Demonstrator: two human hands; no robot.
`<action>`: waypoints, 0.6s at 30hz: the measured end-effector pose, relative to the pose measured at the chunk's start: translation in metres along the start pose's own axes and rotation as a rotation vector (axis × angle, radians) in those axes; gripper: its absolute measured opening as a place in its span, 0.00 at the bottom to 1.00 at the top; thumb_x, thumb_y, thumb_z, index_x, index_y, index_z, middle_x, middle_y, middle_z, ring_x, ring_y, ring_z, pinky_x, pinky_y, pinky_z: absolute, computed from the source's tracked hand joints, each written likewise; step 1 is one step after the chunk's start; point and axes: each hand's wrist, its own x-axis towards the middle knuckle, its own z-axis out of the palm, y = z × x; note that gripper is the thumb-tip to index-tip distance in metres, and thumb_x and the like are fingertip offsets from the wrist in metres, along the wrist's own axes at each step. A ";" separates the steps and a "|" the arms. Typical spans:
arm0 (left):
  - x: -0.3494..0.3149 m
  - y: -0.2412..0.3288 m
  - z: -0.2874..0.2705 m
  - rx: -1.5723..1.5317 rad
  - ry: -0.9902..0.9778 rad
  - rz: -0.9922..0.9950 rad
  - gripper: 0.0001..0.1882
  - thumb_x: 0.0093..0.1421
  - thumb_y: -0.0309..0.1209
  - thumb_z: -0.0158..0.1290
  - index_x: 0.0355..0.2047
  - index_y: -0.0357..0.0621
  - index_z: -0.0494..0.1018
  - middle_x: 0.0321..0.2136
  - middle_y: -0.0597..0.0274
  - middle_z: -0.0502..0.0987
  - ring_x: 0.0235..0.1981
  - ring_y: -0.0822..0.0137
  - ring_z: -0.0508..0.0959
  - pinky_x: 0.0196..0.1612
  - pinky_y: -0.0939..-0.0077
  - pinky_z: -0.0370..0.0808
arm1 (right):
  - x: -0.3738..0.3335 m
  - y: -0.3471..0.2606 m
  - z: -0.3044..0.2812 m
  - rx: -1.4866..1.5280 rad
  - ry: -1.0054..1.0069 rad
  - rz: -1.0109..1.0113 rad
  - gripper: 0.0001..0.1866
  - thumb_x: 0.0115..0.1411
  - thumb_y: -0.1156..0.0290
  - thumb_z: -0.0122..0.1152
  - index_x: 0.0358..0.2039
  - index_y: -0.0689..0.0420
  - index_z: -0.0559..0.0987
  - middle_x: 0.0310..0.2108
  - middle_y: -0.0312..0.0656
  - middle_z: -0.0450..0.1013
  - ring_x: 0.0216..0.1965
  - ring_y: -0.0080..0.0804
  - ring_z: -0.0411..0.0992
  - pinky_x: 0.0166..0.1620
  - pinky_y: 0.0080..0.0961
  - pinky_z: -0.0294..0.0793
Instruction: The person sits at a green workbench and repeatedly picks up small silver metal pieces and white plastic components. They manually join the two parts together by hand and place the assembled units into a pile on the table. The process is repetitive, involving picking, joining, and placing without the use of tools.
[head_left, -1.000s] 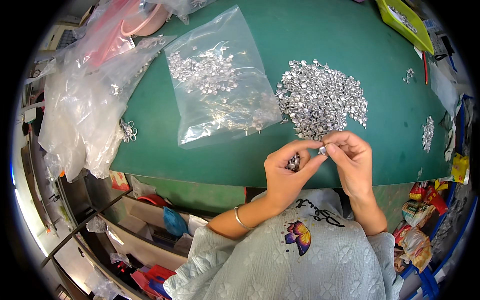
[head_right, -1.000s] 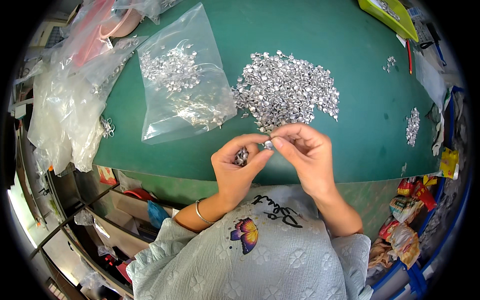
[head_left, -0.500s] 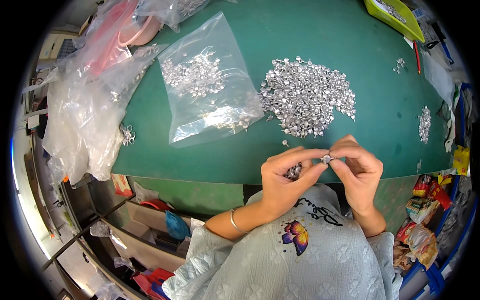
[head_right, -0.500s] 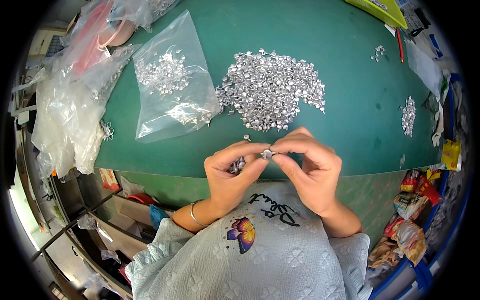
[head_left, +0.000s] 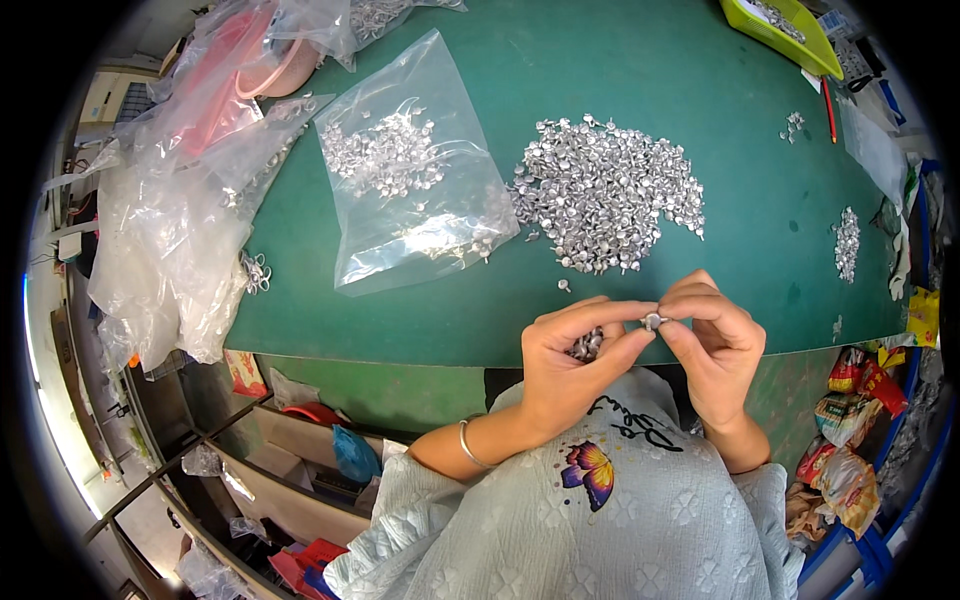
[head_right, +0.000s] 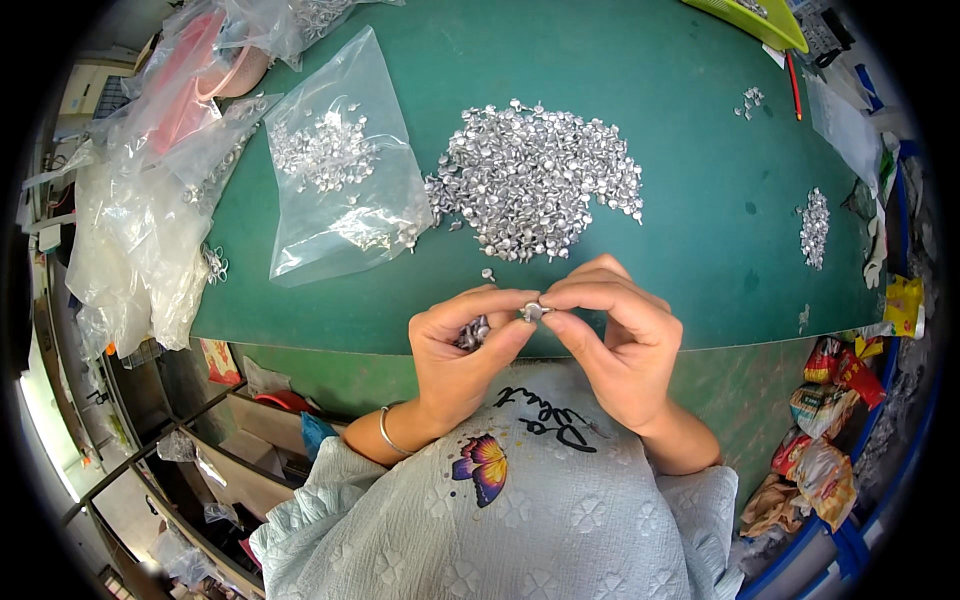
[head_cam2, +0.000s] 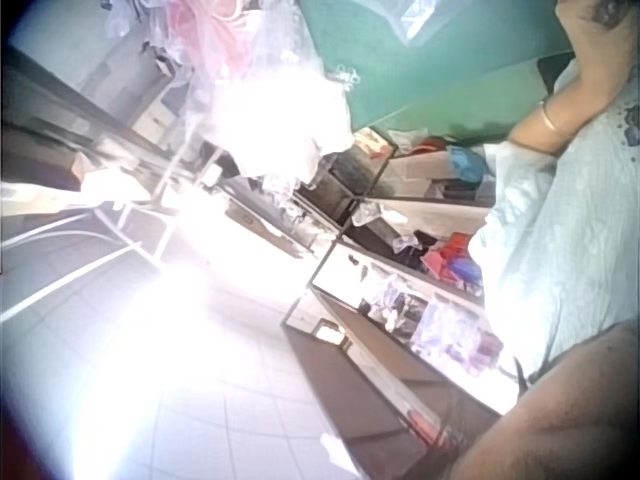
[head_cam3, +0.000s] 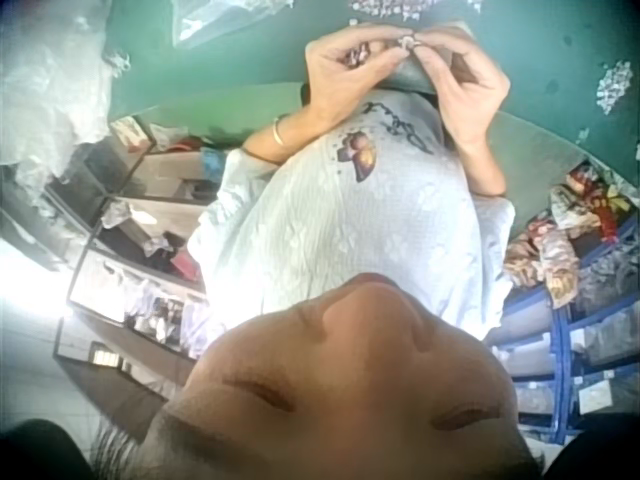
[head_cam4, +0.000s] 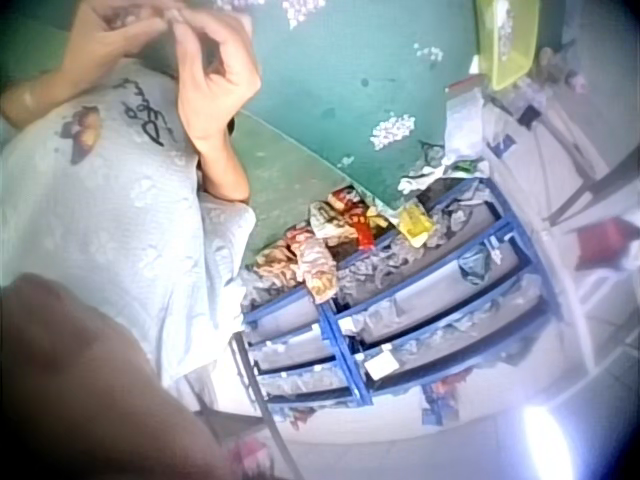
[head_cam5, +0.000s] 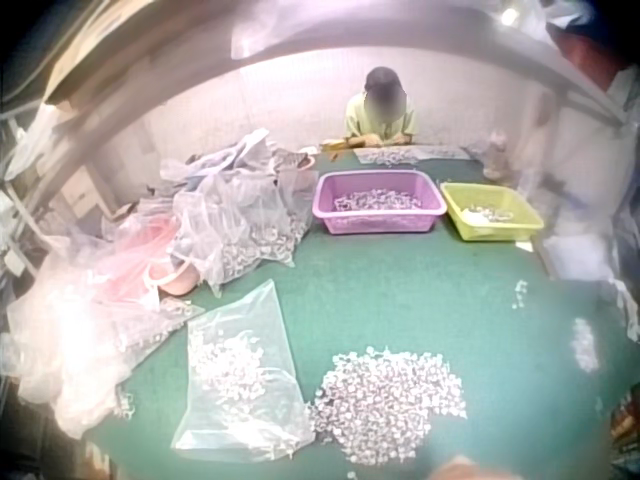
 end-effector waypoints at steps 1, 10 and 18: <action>0.000 0.000 0.000 -0.003 0.000 -0.011 0.13 0.47 0.16 0.56 0.35 0.36 0.76 0.16 0.71 0.65 0.17 0.83 0.60 0.19 0.87 0.56 | 0.000 0.000 0.000 -0.001 -0.001 0.000 0.07 0.46 0.85 0.61 0.29 0.66 0.77 0.27 0.44 0.74 0.31 0.32 0.69 0.34 0.23 0.67; 0.005 -0.005 -0.004 -0.046 0.070 -0.208 0.12 0.50 0.18 0.55 0.38 0.36 0.75 0.15 0.75 0.63 0.18 0.85 0.59 0.19 0.89 0.55 | 0.011 0.010 -0.002 -0.075 0.035 0.083 0.05 0.48 0.85 0.59 0.28 0.65 0.76 0.27 0.41 0.73 0.30 0.26 0.68 0.34 0.20 0.66; 0.009 -0.034 -0.023 -0.053 0.127 -0.402 0.12 0.56 0.24 0.52 0.41 0.37 0.73 0.15 0.77 0.61 0.14 0.85 0.57 0.16 0.88 0.51 | 0.195 0.049 -0.065 -0.012 0.209 0.070 0.14 0.55 0.70 0.57 0.39 0.65 0.75 0.33 0.40 0.74 0.37 0.23 0.69 0.39 0.21 0.66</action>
